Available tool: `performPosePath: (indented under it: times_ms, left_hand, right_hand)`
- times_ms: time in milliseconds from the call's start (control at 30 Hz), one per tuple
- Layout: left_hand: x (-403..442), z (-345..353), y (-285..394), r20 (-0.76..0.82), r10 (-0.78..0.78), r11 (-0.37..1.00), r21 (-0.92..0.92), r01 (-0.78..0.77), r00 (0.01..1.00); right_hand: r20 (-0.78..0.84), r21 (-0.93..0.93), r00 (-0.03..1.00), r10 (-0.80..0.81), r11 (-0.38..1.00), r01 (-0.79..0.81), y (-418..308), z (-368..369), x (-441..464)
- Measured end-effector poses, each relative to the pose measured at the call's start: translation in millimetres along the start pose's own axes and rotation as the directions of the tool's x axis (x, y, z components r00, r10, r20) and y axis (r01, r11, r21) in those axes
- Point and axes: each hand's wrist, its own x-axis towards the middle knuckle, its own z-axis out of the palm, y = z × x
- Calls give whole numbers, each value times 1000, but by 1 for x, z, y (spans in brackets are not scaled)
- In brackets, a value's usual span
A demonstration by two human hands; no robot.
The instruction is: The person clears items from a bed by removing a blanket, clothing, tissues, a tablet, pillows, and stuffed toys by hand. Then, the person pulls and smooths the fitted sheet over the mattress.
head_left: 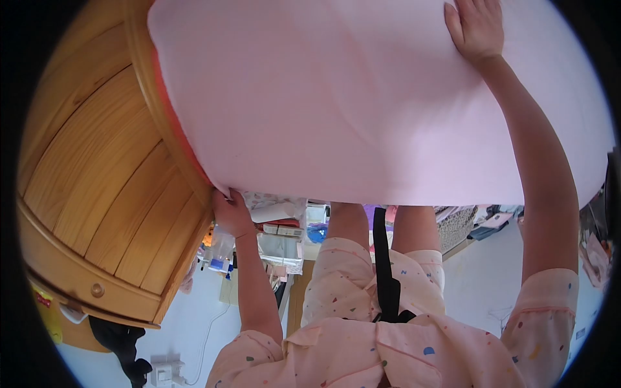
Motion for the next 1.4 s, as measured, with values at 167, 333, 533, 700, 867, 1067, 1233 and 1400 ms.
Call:
performPosePath:
  times_ms: [167,333,533,700,867,1067,1233,1400]
  left_hand:
    - [-2,-10,16,30,-81,993,-79,84,996]
    - [-55,-35,99,-111,242,911,-317,-265,964]
    - [-116,1,265,201,863,499,-190,-846,464]
    - [-127,53,266,266,828,481,115,-869,493]
    - [-132,45,281,218,855,470,58,-881,471]
    - [-318,57,509,-29,912,313,-595,-740,409]
    - [-450,115,718,813,580,692,-527,493,55]
    - [-507,181,784,910,315,622,-413,665,270]
  right_hand:
    - [-40,-13,999,-17,1000,17,8,6,-5]
    - [-75,-5,997,35,999,-35,20,14,-14]
    - [32,26,929,368,929,-369,-9,2,-30]
    - [-182,373,874,451,854,-364,-54,-55,-193]
    - [102,266,566,818,526,-808,-11,-128,-455]
    - [134,252,542,829,501,-828,-25,-132,-581]
    - [-29,535,474,880,414,-736,-9,-131,-620]
    - [81,568,25,996,-26,-823,27,-121,-719]
